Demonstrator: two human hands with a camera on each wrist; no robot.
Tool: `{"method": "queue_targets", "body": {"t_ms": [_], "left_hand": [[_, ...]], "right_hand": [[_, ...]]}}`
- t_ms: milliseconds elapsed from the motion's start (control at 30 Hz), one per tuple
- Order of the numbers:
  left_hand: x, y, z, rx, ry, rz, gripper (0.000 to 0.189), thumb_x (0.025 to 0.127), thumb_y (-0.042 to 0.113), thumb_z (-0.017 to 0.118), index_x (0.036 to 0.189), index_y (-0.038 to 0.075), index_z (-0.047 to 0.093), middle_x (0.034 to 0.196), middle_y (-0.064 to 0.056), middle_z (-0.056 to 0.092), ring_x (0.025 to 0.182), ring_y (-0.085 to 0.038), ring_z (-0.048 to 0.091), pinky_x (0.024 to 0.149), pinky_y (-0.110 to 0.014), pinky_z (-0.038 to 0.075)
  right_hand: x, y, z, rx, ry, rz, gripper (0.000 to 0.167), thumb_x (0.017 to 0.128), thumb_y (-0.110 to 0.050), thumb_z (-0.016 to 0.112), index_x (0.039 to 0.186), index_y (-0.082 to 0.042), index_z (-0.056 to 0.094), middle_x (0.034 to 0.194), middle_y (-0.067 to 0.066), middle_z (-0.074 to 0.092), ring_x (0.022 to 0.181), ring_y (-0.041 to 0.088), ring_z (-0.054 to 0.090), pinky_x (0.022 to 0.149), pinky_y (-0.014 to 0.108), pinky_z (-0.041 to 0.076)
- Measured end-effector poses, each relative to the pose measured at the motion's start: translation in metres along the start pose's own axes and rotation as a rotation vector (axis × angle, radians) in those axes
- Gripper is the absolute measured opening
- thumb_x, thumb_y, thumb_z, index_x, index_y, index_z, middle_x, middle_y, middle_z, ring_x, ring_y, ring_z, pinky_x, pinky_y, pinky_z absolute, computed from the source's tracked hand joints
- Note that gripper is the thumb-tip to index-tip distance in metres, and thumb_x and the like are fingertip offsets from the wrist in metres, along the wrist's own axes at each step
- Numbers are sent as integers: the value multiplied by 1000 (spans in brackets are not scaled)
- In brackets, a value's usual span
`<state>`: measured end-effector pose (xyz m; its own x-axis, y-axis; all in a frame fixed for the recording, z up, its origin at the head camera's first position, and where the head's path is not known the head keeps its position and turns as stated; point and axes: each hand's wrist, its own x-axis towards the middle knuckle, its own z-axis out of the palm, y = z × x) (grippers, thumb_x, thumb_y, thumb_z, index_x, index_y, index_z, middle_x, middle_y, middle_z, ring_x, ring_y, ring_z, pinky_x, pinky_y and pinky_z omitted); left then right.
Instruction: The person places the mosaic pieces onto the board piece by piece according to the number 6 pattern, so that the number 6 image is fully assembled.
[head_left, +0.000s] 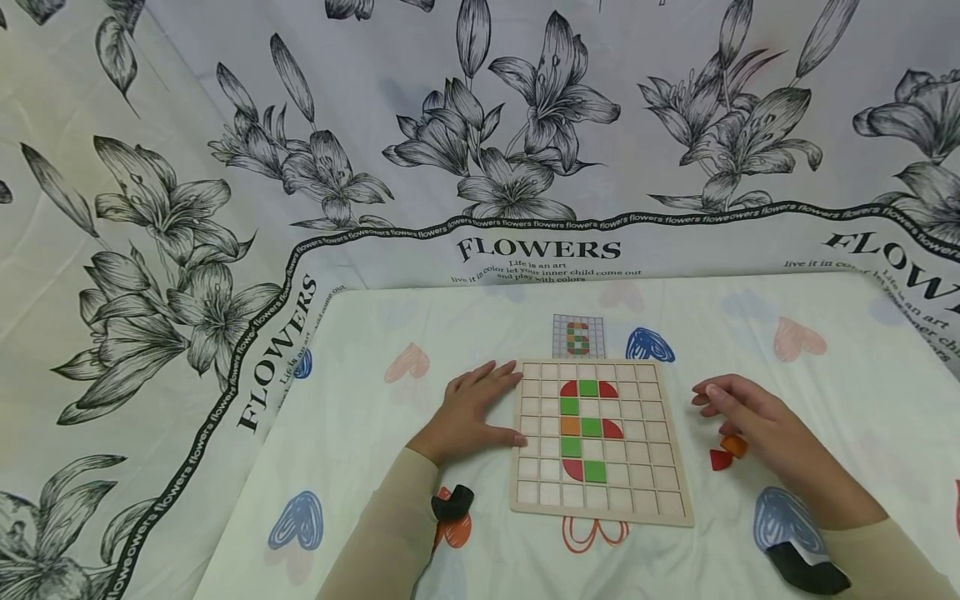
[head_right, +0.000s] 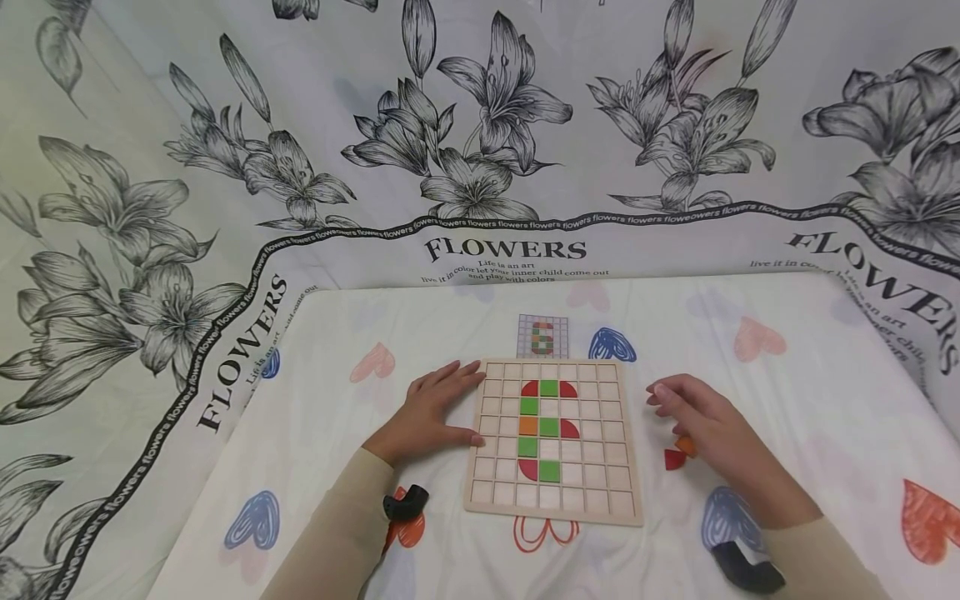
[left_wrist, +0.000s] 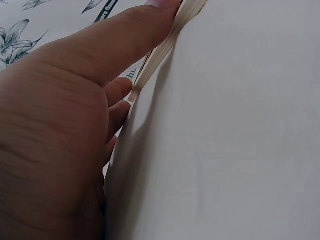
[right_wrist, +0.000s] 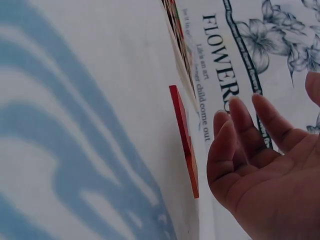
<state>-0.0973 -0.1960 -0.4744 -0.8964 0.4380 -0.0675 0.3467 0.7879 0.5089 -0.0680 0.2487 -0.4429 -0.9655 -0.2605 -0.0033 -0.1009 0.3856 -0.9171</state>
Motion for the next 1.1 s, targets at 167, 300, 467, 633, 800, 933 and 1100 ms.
{"method": "queue_targets", "body": {"t_ms": [167,300,467,633,800,933,1100], "left_hand": [[-1,0,0,-12,6,8,105,84,79,78,171,36,39,176,24,21,163,-6,6,127,-51,10],[-1,0,1,-16,6,5,105,84,79,78,171,35,40,176,23,22,163,-7,7,127,-51,11],[-1,0,1,-11,9,10,104,84,78,79,170,35,40,176,22,22,163,-8,7,127,-51,11],[-1,1,1,-10,5,10,103,84,78,78,171,36,40,176,23,22,163,-7,7,127,-50,11],[-1,0,0,-5,9,14,103,84,78,78,170,36,40,176,23,22,163,-7,7,127,-51,11],[-1,0,0,-1,11,10,103,84,79,77,170,37,40,176,24,22,163,-6,6,127,-51,11],[0,0,0,1,7,7,103,84,79,77,171,37,39,176,24,22,163,-6,6,127,-51,11]], "right_hand": [[-3,4,-6,-42,-2,59,38,118,-28,49,140,1,61,126,9,72,100,19,66,78,27,56],[-6,10,-10,-72,13,60,36,118,-26,50,138,1,63,123,7,72,98,16,67,78,25,55],[-7,20,-15,-84,44,31,32,117,-21,52,135,2,64,117,-6,74,101,6,65,78,21,54],[-9,25,-19,-95,57,49,34,117,-24,53,136,3,62,118,-6,74,101,4,64,77,20,54],[-11,26,-24,-138,44,108,41,117,-32,55,141,0,62,122,7,72,99,9,64,78,20,54],[-13,29,-27,-149,8,112,38,114,-29,61,141,-2,63,120,9,71,96,15,63,79,21,52],[-16,33,-30,-171,-38,83,35,111,-22,67,139,-1,64,120,8,71,96,14,63,79,21,52]]}}
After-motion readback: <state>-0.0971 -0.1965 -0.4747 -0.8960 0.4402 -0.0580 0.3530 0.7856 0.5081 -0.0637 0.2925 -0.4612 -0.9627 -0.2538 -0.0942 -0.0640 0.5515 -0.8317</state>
